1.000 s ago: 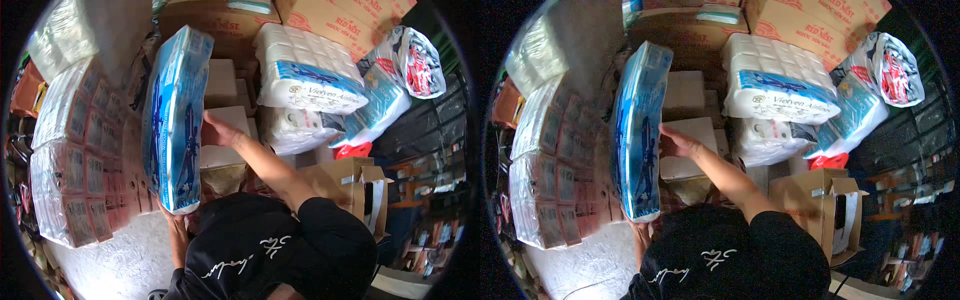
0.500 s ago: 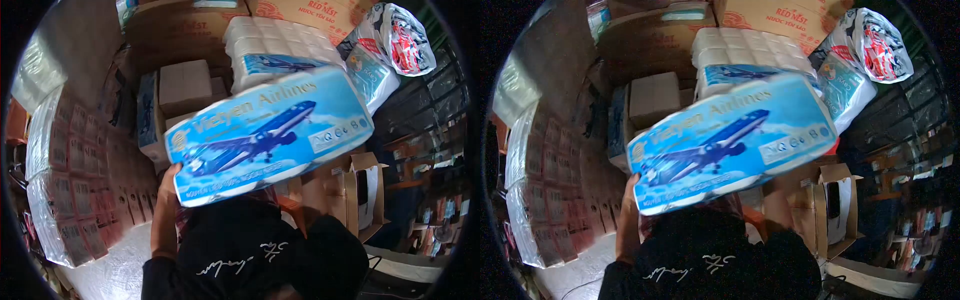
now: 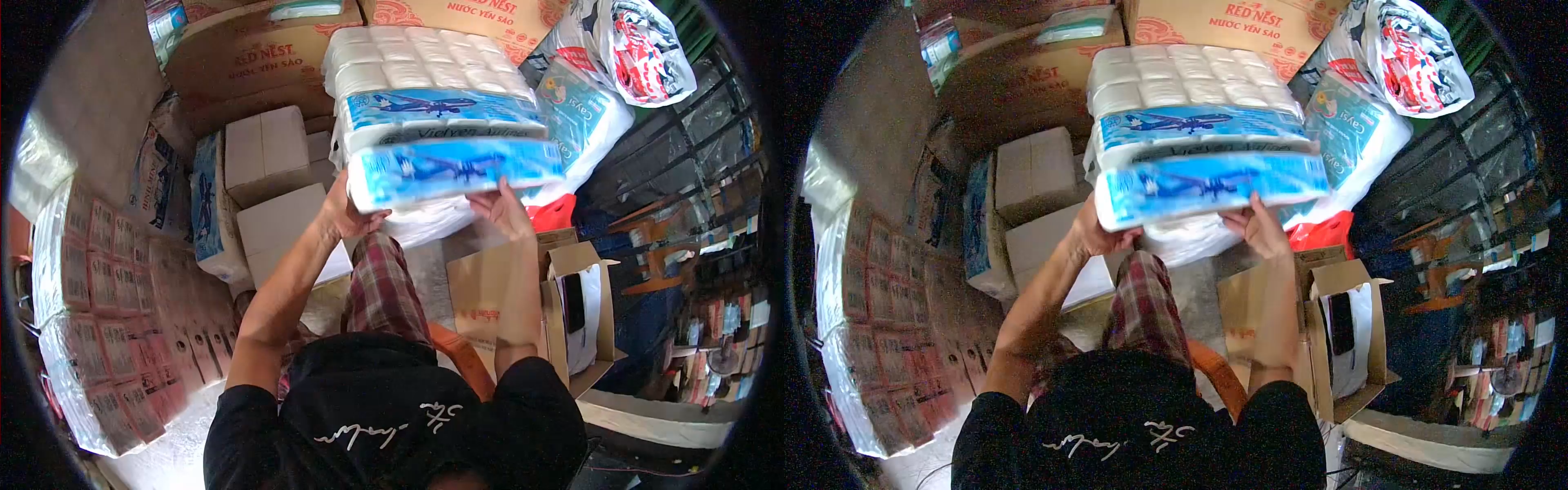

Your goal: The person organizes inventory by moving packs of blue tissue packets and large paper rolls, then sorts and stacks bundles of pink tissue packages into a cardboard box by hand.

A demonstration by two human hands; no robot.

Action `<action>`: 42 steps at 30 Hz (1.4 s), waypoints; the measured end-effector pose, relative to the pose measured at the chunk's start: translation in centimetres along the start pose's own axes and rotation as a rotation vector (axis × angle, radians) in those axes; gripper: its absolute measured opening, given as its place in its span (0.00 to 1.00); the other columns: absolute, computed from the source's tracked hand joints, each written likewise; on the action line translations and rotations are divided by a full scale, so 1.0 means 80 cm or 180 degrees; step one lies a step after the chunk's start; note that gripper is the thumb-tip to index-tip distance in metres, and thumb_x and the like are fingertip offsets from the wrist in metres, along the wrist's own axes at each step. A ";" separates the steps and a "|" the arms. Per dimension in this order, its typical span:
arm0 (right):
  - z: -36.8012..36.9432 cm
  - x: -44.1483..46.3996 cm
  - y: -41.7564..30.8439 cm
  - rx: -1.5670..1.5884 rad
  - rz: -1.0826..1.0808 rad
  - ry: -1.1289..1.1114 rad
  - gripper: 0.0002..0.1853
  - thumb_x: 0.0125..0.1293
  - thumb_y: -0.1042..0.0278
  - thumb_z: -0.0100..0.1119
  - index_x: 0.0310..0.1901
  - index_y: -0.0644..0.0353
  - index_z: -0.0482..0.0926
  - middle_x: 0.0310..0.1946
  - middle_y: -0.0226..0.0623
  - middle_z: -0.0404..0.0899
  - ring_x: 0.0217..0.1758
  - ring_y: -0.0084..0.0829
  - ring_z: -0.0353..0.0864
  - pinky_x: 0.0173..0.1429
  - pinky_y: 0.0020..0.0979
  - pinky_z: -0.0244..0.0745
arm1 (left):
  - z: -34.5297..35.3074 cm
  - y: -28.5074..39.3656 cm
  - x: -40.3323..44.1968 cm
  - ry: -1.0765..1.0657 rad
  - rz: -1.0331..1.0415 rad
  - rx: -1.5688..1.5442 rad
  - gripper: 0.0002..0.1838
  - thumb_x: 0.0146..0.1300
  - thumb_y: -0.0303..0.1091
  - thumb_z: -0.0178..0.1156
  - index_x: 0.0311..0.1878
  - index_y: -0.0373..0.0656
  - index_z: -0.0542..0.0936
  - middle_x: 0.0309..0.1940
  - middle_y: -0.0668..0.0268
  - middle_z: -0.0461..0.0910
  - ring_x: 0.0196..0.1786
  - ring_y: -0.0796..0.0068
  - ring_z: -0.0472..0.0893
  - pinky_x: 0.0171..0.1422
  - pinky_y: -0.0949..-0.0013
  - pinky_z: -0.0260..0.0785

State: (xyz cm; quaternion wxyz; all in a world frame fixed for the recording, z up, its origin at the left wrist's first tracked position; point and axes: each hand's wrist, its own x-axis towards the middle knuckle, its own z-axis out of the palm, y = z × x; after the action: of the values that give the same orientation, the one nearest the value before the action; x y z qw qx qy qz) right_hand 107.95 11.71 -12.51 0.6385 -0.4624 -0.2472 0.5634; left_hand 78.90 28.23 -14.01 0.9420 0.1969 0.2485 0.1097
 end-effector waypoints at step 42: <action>0.072 0.040 0.154 -0.0008 0.0018 0.1969 0.47 0.53 0.33 0.59 0.67 0.48 0.49 0.63 0.48 0.52 0.58 0.47 0.63 0.54 0.46 0.68 | -0.267 -0.001 -0.223 0.6189 0.1691 0.4889 0.59 0.37 0.58 0.72 0.71 0.51 0.50 0.63 0.41 0.55 0.58 0.39 0.65 0.57 0.40 0.58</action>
State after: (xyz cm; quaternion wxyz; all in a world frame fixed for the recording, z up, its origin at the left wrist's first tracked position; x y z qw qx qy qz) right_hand 97.86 15.73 -21.29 0.6813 -0.6134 -0.0405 0.3974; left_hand 52.78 29.46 -23.51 -0.0360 0.5732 0.7881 0.2216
